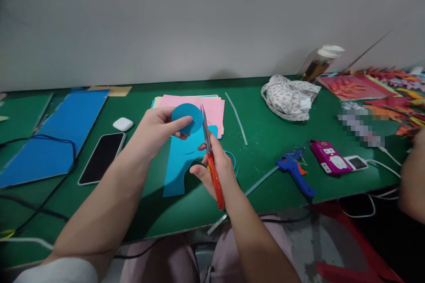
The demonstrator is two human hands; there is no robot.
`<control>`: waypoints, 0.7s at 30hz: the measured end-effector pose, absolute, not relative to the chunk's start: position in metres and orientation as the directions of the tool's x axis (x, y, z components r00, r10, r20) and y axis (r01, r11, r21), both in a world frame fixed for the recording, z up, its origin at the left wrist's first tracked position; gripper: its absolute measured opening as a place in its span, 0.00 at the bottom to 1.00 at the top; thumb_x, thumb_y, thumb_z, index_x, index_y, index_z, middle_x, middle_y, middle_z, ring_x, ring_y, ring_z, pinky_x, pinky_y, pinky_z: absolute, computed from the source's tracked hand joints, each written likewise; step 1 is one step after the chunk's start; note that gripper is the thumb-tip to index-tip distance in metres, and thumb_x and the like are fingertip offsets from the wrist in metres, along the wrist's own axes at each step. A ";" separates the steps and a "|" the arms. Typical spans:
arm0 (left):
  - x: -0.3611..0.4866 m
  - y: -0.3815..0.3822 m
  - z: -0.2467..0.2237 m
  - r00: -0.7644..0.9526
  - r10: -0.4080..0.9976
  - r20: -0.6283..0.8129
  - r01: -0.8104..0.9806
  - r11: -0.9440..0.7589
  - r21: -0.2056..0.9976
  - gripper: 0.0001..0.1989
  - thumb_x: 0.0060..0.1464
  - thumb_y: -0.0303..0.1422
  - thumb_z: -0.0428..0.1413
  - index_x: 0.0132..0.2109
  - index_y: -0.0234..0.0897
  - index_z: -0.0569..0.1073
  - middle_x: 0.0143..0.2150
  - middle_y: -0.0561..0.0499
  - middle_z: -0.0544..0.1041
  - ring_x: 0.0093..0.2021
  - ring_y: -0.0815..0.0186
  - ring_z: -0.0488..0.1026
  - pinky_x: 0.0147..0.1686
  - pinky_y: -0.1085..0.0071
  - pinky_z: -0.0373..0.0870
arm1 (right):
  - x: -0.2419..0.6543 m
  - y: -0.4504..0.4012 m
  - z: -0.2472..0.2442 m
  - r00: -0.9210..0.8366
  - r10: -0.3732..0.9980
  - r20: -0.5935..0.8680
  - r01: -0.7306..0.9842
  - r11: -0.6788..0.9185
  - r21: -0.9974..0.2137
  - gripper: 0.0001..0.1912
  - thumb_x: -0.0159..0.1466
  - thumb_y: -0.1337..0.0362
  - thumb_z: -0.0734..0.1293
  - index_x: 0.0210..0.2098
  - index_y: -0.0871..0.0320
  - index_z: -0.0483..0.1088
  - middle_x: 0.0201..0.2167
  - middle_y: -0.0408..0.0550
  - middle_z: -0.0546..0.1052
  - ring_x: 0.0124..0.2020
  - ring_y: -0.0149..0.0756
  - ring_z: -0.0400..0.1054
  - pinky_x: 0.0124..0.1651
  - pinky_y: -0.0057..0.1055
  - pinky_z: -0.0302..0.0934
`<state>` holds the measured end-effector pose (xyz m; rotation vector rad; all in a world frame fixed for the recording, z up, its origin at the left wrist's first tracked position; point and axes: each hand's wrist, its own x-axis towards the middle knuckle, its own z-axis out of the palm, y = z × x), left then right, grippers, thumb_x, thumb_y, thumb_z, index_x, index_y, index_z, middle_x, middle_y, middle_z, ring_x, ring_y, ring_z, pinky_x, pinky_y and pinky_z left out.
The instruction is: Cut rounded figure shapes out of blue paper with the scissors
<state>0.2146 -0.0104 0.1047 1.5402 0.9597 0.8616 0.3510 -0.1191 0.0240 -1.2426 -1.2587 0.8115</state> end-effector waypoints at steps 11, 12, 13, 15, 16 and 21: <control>0.212 -0.010 0.105 0.445 0.894 0.044 0.162 -0.128 0.978 0.14 0.47 0.41 0.64 0.31 0.33 0.76 0.26 0.53 0.76 0.24 0.71 0.72 0.25 0.75 0.72 | 0.353 -0.119 0.026 0.180 0.959 0.221 0.172 0.190 -0.966 0.49 0.53 0.29 0.62 0.65 0.49 0.56 0.45 0.47 0.72 0.31 0.33 0.63 0.36 0.33 0.63; 0.212 -0.010 0.104 0.445 0.895 0.046 0.158 -0.129 0.979 0.14 0.47 0.41 0.64 0.31 0.33 0.76 0.26 0.53 0.76 0.24 0.71 0.72 0.25 0.75 0.72 | 0.353 -0.119 0.026 0.178 0.959 0.220 0.175 0.189 -0.966 0.49 0.53 0.29 0.62 0.65 0.49 0.56 0.45 0.47 0.72 0.31 0.33 0.63 0.35 0.33 0.63; 0.212 -0.011 0.104 0.446 0.894 0.047 0.153 -0.128 0.980 0.14 0.47 0.41 0.64 0.31 0.33 0.76 0.26 0.53 0.76 0.24 0.71 0.72 0.25 0.75 0.72 | 0.353 -0.119 0.027 0.176 0.960 0.219 0.177 0.187 -0.966 0.49 0.53 0.29 0.62 0.65 0.49 0.56 0.45 0.47 0.72 0.31 0.33 0.63 0.36 0.33 0.63; 0.213 -0.011 0.104 0.446 0.894 0.052 0.139 -0.126 0.982 0.14 0.47 0.41 0.64 0.31 0.33 0.76 0.25 0.53 0.76 0.24 0.71 0.72 0.25 0.75 0.72 | 0.353 -0.120 0.027 0.170 0.962 0.215 0.178 0.185 -0.966 0.49 0.53 0.30 0.62 0.66 0.49 0.55 0.45 0.47 0.72 0.31 0.33 0.63 0.37 0.33 0.63; 0.213 -0.011 0.103 0.444 0.894 0.051 0.135 -0.123 0.983 0.14 0.47 0.41 0.64 0.31 0.33 0.76 0.25 0.53 0.76 0.24 0.71 0.72 0.26 0.74 0.73 | 0.353 -0.120 0.028 0.164 0.963 0.213 0.178 0.183 -0.967 0.48 0.54 0.30 0.62 0.66 0.49 0.55 0.45 0.47 0.72 0.32 0.33 0.63 0.37 0.33 0.64; 0.214 -0.012 0.103 0.439 0.897 0.043 0.133 -0.113 0.985 0.14 0.47 0.41 0.64 0.31 0.33 0.75 0.26 0.52 0.76 0.25 0.69 0.73 0.26 0.73 0.74 | 0.354 -0.120 0.029 0.157 0.963 0.217 0.184 0.187 -0.965 0.46 0.55 0.32 0.62 0.65 0.48 0.56 0.45 0.48 0.72 0.32 0.33 0.63 0.37 0.33 0.64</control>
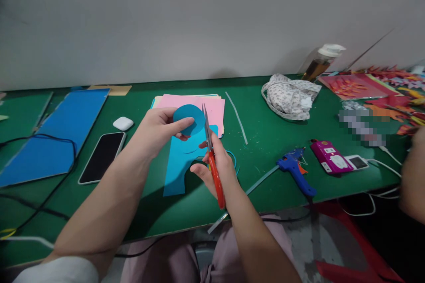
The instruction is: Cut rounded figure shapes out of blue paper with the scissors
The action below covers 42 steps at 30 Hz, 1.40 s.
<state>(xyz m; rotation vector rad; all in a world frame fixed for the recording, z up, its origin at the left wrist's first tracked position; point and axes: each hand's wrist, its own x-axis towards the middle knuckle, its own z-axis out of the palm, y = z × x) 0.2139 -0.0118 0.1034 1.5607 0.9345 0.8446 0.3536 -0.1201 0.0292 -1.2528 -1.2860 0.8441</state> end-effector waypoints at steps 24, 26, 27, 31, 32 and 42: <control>0.215 -0.015 0.107 0.453 0.891 0.018 0.135 -0.089 0.987 0.15 0.46 0.42 0.65 0.29 0.33 0.75 0.26 0.52 0.76 0.26 0.69 0.73 0.26 0.73 0.74 | 0.348 -0.119 0.031 0.213 0.949 0.232 0.194 0.191 -0.962 0.36 0.61 0.38 0.61 0.63 0.48 0.59 0.40 0.45 0.71 0.24 0.27 0.58 0.27 0.28 0.60; 0.216 -0.015 0.107 0.453 0.891 0.016 0.143 -0.090 0.986 0.15 0.45 0.42 0.65 0.29 0.33 0.74 0.26 0.52 0.76 0.26 0.69 0.73 0.26 0.73 0.74 | 0.348 -0.119 0.031 0.219 0.947 0.235 0.209 0.190 -0.959 0.36 0.62 0.38 0.62 0.63 0.48 0.59 0.40 0.45 0.72 0.24 0.27 0.58 0.27 0.28 0.59; 0.216 -0.014 0.107 0.454 0.891 0.014 0.143 -0.089 0.986 0.15 0.45 0.42 0.65 0.29 0.33 0.74 0.27 0.52 0.76 0.26 0.69 0.73 0.26 0.73 0.74 | 0.348 -0.119 0.031 0.224 0.945 0.237 0.213 0.190 -0.958 0.36 0.62 0.39 0.62 0.63 0.48 0.59 0.40 0.45 0.72 0.24 0.27 0.58 0.27 0.28 0.59; 0.216 -0.013 0.106 0.453 0.891 0.016 0.130 -0.083 0.988 0.15 0.45 0.42 0.65 0.31 0.33 0.75 0.27 0.52 0.76 0.26 0.69 0.73 0.27 0.73 0.74 | 0.348 -0.119 0.031 0.236 0.942 0.240 0.208 0.192 -0.959 0.36 0.61 0.38 0.62 0.62 0.48 0.60 0.39 0.45 0.72 0.25 0.28 0.58 0.27 0.27 0.59; 0.216 -0.013 0.106 0.453 0.891 0.016 0.127 -0.082 0.989 0.16 0.45 0.42 0.65 0.31 0.33 0.75 0.27 0.52 0.76 0.27 0.69 0.73 0.27 0.73 0.74 | 0.348 -0.119 0.031 0.235 0.943 0.237 0.209 0.189 -0.959 0.36 0.61 0.38 0.62 0.62 0.48 0.60 0.39 0.45 0.72 0.25 0.28 0.58 0.27 0.28 0.59; 0.215 -0.012 0.105 0.423 0.906 0.026 0.137 -0.093 0.986 0.15 0.45 0.43 0.65 0.31 0.33 0.75 0.26 0.52 0.75 0.26 0.68 0.73 0.26 0.72 0.74 | 0.348 -0.119 0.030 0.242 0.939 0.244 0.234 0.188 -0.954 0.38 0.60 0.36 0.61 0.62 0.50 0.61 0.39 0.45 0.72 0.26 0.29 0.61 0.32 0.30 0.63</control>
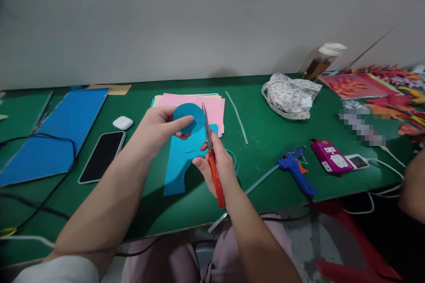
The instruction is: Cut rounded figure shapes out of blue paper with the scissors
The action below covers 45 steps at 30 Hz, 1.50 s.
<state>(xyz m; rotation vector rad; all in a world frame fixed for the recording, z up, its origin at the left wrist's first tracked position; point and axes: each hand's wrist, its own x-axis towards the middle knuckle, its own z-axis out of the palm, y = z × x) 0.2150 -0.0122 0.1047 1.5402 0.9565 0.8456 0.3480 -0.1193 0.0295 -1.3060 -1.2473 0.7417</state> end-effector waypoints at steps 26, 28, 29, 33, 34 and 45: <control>0.213 -0.010 0.103 0.408 0.913 0.023 0.091 -0.066 0.994 0.15 0.46 0.42 0.65 0.34 0.34 0.78 0.30 0.51 0.78 0.27 0.69 0.74 0.26 0.75 0.74 | 0.347 -0.119 0.026 0.240 0.933 0.269 0.230 0.215 -0.949 0.32 0.64 0.42 0.62 0.62 0.50 0.61 0.36 0.44 0.70 0.23 0.26 0.56 0.24 0.26 0.57; 0.213 -0.010 0.104 0.401 0.916 0.022 0.100 -0.068 0.993 0.15 0.47 0.42 0.65 0.35 0.34 0.78 0.30 0.51 0.79 0.28 0.68 0.74 0.27 0.74 0.75 | 0.347 -0.119 0.026 0.243 0.932 0.267 0.237 0.210 -0.948 0.32 0.64 0.42 0.62 0.62 0.50 0.61 0.36 0.44 0.70 0.23 0.26 0.57 0.24 0.25 0.57; 0.213 -0.010 0.104 0.397 0.918 0.023 0.102 -0.070 0.992 0.15 0.47 0.42 0.65 0.35 0.34 0.78 0.30 0.51 0.79 0.28 0.68 0.74 0.27 0.74 0.75 | 0.347 -0.119 0.025 0.242 0.933 0.266 0.241 0.207 -0.948 0.32 0.63 0.41 0.62 0.62 0.50 0.61 0.35 0.44 0.70 0.23 0.26 0.57 0.24 0.25 0.57; 0.212 -0.009 0.103 0.380 0.924 0.027 0.110 -0.074 0.991 0.16 0.46 0.43 0.64 0.34 0.34 0.78 0.30 0.51 0.78 0.28 0.68 0.74 0.27 0.74 0.75 | 0.348 -0.119 0.024 0.227 0.934 0.274 0.244 0.218 -0.945 0.31 0.64 0.42 0.62 0.62 0.49 0.62 0.35 0.43 0.69 0.22 0.26 0.56 0.23 0.25 0.57; 0.212 -0.009 0.103 0.378 0.925 0.028 0.110 -0.075 0.991 0.16 0.46 0.43 0.64 0.34 0.34 0.78 0.30 0.51 0.78 0.28 0.68 0.74 0.27 0.74 0.75 | 0.348 -0.119 0.024 0.224 0.933 0.281 0.244 0.226 -0.943 0.31 0.64 0.43 0.62 0.62 0.48 0.62 0.35 0.43 0.69 0.22 0.25 0.56 0.23 0.24 0.57; 0.210 -0.008 0.103 0.368 0.929 0.052 0.084 -0.088 0.993 0.16 0.46 0.44 0.65 0.32 0.34 0.77 0.28 0.52 0.77 0.25 0.70 0.73 0.25 0.75 0.73 | 0.347 -0.118 0.025 0.219 0.933 0.285 0.276 0.221 -0.936 0.33 0.63 0.41 0.62 0.62 0.49 0.61 0.34 0.43 0.69 0.22 0.26 0.56 0.24 0.25 0.57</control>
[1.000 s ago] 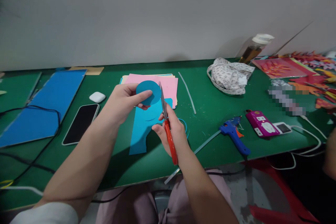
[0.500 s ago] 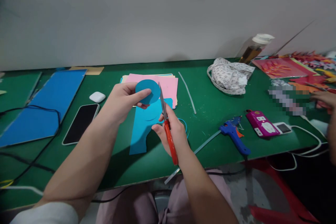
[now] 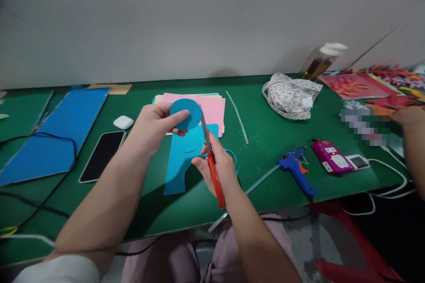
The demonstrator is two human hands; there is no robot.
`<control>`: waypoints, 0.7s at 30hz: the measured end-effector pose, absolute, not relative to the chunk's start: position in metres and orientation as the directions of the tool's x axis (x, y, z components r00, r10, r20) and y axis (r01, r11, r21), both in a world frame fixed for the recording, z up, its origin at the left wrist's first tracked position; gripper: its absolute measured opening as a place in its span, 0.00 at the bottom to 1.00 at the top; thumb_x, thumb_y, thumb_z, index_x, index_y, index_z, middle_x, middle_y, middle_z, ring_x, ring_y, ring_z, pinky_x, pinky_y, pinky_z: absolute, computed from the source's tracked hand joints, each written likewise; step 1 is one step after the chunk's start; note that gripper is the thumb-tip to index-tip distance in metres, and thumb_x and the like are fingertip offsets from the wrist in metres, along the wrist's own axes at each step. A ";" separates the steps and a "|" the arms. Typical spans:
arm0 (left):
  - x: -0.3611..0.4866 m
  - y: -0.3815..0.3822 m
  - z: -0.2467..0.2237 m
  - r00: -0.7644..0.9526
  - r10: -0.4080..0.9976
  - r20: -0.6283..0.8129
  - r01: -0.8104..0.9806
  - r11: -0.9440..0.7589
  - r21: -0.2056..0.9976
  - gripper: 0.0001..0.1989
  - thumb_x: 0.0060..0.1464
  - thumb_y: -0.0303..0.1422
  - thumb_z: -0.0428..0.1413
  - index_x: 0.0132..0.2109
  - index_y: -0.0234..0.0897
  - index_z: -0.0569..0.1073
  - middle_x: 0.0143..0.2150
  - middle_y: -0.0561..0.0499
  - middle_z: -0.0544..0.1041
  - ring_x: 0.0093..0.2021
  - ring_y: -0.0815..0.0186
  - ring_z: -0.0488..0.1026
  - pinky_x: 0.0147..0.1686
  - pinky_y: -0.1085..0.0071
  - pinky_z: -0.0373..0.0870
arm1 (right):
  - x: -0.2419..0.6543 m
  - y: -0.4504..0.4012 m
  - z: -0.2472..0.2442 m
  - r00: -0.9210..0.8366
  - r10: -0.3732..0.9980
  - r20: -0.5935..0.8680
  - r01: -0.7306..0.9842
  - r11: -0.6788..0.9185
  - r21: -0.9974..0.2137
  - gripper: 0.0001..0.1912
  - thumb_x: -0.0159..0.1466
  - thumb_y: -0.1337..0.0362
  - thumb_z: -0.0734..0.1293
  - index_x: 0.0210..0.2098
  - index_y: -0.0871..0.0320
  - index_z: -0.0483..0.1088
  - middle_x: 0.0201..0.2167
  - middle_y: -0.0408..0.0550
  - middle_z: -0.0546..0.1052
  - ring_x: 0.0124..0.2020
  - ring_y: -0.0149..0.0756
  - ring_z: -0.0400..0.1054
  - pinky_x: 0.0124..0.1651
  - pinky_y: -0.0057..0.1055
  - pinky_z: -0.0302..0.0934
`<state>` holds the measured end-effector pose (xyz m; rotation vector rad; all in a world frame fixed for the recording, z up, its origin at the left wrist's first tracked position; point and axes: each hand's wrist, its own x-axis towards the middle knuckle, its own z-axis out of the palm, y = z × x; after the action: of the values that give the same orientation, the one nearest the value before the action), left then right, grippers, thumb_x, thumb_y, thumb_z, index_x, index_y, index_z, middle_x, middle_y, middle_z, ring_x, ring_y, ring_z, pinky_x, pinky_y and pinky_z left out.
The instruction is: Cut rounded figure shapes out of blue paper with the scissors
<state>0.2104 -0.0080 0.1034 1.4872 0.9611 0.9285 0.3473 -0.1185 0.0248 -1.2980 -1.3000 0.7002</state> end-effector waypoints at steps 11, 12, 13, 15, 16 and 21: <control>0.210 -0.008 0.105 0.340 0.939 0.044 0.091 -0.080 0.993 0.17 0.45 0.44 0.65 0.33 0.33 0.77 0.29 0.51 0.77 0.27 0.68 0.73 0.26 0.73 0.74 | 0.345 -0.120 0.027 0.234 0.935 0.265 0.290 0.193 -0.937 0.37 0.61 0.38 0.62 0.63 0.51 0.62 0.33 0.42 0.69 0.21 0.26 0.55 0.26 0.27 0.57; 0.210 -0.008 0.105 0.337 0.941 0.042 0.097 -0.080 0.992 0.17 0.45 0.44 0.65 0.33 0.33 0.77 0.29 0.50 0.78 0.27 0.68 0.74 0.27 0.73 0.75 | 0.345 -0.120 0.027 0.236 0.935 0.265 0.292 0.191 -0.937 0.37 0.61 0.38 0.62 0.63 0.51 0.62 0.33 0.42 0.69 0.21 0.26 0.55 0.26 0.26 0.57; 0.210 -0.008 0.106 0.336 0.941 0.040 0.103 -0.079 0.992 0.17 0.45 0.44 0.65 0.33 0.33 0.77 0.30 0.50 0.78 0.27 0.68 0.74 0.27 0.73 0.75 | 0.345 -0.120 0.028 0.236 0.935 0.264 0.295 0.190 -0.936 0.36 0.61 0.38 0.62 0.63 0.51 0.62 0.33 0.42 0.69 0.21 0.26 0.55 0.25 0.26 0.56; 0.210 -0.008 0.106 0.329 0.943 0.039 0.107 -0.079 0.991 0.17 0.45 0.44 0.65 0.33 0.33 0.77 0.30 0.50 0.78 0.27 0.68 0.74 0.27 0.72 0.75 | 0.345 -0.120 0.028 0.231 0.937 0.261 0.300 0.186 -0.936 0.36 0.62 0.39 0.62 0.63 0.51 0.62 0.33 0.42 0.70 0.21 0.26 0.55 0.25 0.26 0.56; 0.210 -0.008 0.106 0.326 0.945 0.039 0.108 -0.079 0.991 0.17 0.45 0.44 0.64 0.33 0.33 0.77 0.29 0.50 0.78 0.27 0.68 0.74 0.27 0.72 0.74 | 0.346 -0.120 0.028 0.228 0.939 0.259 0.302 0.185 -0.935 0.36 0.62 0.39 0.62 0.63 0.51 0.62 0.33 0.42 0.70 0.21 0.26 0.55 0.25 0.26 0.56; 0.210 -0.008 0.106 0.322 0.946 0.045 0.111 -0.084 0.990 0.15 0.46 0.43 0.64 0.32 0.33 0.76 0.28 0.50 0.78 0.26 0.68 0.74 0.27 0.72 0.75 | 0.348 -0.121 0.029 0.187 0.952 0.242 0.309 0.177 -0.934 0.37 0.62 0.40 0.63 0.63 0.53 0.61 0.33 0.43 0.69 0.22 0.26 0.56 0.26 0.26 0.57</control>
<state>0.2096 -0.0080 0.1065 1.4835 1.0183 0.9491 0.3483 -0.1206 0.0295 -1.3479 -1.3379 0.7325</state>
